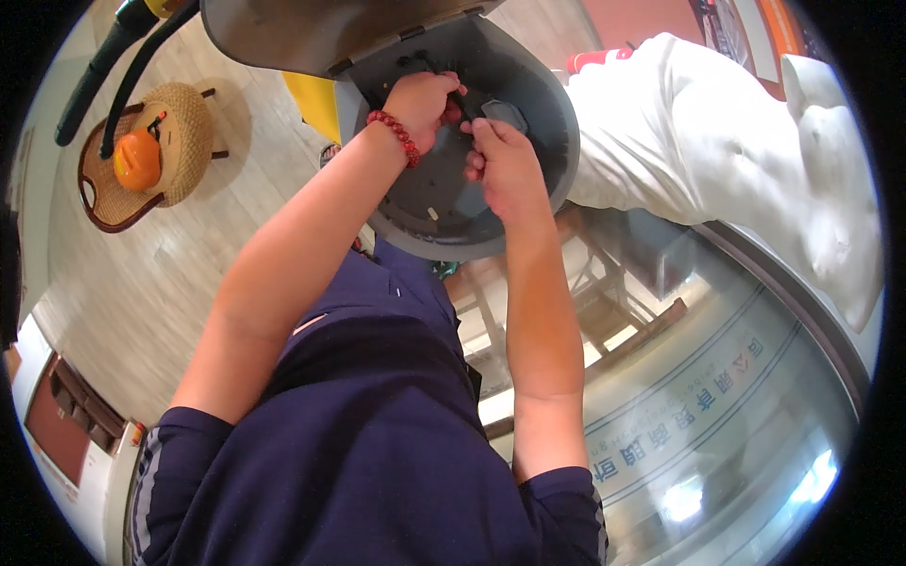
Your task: Repairing a component on a yellow scooter using a specialized tool.
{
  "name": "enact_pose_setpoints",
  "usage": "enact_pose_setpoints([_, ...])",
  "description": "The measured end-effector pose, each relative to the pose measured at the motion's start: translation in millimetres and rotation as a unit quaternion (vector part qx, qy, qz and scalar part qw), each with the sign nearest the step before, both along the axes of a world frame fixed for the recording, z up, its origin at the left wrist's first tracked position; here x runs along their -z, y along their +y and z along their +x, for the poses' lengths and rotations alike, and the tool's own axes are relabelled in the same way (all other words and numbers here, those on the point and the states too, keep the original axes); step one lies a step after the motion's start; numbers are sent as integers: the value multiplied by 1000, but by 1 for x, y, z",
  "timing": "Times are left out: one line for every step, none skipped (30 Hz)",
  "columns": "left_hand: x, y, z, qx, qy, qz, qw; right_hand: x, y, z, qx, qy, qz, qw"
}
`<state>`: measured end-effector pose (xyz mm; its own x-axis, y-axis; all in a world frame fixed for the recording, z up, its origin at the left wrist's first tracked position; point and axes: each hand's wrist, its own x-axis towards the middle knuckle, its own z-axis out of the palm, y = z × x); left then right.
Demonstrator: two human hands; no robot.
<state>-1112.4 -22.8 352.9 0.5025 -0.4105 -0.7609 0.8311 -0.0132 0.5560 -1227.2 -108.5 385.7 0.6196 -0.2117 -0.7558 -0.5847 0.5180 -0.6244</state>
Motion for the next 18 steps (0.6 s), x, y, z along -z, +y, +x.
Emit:
enact_pose_setpoints([-1, -1, 0, -11, 10, 0, 1000, -6, 6, 4, -95, 27, -227, 969])
enact_pose_setpoints([0, -1, 0, -9, 10, 0, 1000, -8, 13, 6, -93, 28, -226, 969])
enact_pose_setpoints([1, -1, 0, -2, 3, 0, 1000, -10, 19, 7, -77, 7, -267, 961])
enact_pose_setpoints([2, -1, 0, 6, -5, 0, 1000, -11, 25, 8, -61, -14, -307, 950])
enact_pose_setpoints([1, 0, 0, 8, -5, -1, 1000, -13, 30, 9, -44, -35, -347, 936])
enact_pose_setpoints([2, 1, 1, -4, 2, -12, 1000, -14, 33, 9, -27, -56, -386, 920])
enact_pose_setpoints([1, 1, 1, -16, 10, -23, 1000, -15, 33, 10, -11, -76, -425, 902])
enact_pose_setpoints([2, 1, 1, -16, 9, -24, 1000, -16, 31, 10, -11, -77, -425, 902])
enact_pose_setpoints([3, 1, 1, -9, 4, -19, 1000, -17, 27, 10, 106, -38, -211, 971])
enact_pose_setpoints([4, 1, 1, -2, -1, -14, 1000, -17, 21, 10, 214, 4, 17, 977])
enact_pose_setpoints([5, 1, 1, -1, -1, -14, 1000, -11, 12, 6, 215, 3, 17, 976])
enact_pose_setpoints([5, 0, 0, -12, 10, -24, 1000, -5, 1, 0, 157, -28, 142, 977])
enact_pose_setpoints([5, 0, 0, -23, 21, -33, 999, 2, -6, -5, 95, -59, 263, 958])
enact_pose_setpoints([5, -1, 0, -21, 21, -33, 999, -2, -1, -3, 96, -59, 263, 958])
enact_pose_setpoints([4, 0, 2, -9, 22, -20, 1000, -9, 10, 5, 33, -10, 37, 999])
enact_pose_setpoints([3, 0, 3, 3, 22, -8, 1000, -12, 16, 9, -32, 40, -192, 980])
enact_pose_setpoints([2, 0, 3, 3, 22, -8, 1000, -10, 17, 8, -32, 40, -192, 980])
enact_pose_setpoints([1, 0, 3, 13, 14, -10, 1000, -5, 17, 7, -131, -25, -468, 873])
